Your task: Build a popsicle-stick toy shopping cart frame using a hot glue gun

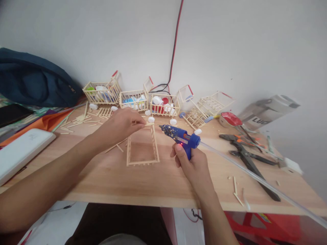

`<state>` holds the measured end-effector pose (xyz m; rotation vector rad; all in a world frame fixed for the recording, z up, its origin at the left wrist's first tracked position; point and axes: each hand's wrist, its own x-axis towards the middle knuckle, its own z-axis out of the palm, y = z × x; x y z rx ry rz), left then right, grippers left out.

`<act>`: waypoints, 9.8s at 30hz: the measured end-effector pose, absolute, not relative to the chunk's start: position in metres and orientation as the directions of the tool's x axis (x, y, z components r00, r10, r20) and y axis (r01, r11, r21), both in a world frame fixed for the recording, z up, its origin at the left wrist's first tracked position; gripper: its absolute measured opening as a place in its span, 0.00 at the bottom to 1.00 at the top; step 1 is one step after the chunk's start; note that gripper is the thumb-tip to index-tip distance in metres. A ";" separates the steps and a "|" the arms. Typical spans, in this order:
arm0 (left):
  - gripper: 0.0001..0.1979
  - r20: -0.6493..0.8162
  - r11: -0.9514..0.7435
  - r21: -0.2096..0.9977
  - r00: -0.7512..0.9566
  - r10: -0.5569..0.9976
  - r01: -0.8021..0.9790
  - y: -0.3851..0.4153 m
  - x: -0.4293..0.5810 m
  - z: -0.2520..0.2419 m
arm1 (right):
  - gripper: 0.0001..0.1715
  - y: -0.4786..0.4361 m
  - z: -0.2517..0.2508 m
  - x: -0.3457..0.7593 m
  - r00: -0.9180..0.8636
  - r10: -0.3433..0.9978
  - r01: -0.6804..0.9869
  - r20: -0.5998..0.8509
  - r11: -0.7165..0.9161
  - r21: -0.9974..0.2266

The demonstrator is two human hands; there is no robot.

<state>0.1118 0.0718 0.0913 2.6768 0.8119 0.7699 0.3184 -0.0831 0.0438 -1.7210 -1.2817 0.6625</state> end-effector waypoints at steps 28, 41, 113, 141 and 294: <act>0.10 0.404 -0.837 0.220 0.734 0.546 0.502 0.074 0.113 0.082 | 0.27 -0.080 0.039 0.313 0.298 0.950 0.467 0.090 -0.062 -0.882; 0.12 0.442 -0.755 0.419 0.613 0.655 0.504 0.078 0.097 0.106 | 0.27 -0.083 0.041 0.315 0.296 0.948 0.523 0.119 -0.057 -0.850; 0.09 0.554 -0.874 0.303 0.676 0.486 0.380 0.069 0.115 0.067 | 0.21 -0.060 0.033 0.257 0.497 0.868 0.322 0.006 -0.179 -0.930; 0.02 0.430 -0.672 0.653 0.560 0.708 0.349 0.081 0.056 0.076 | 0.20 -0.059 0.024 0.260 0.500 0.863 0.397 0.065 -0.161 -0.904; 0.12 0.560 -0.888 0.139 0.704 0.436 0.439 0.061 0.093 0.067 | 0.20 -0.060 0.035 0.265 0.433 0.891 0.407 0.139 -0.055 -0.912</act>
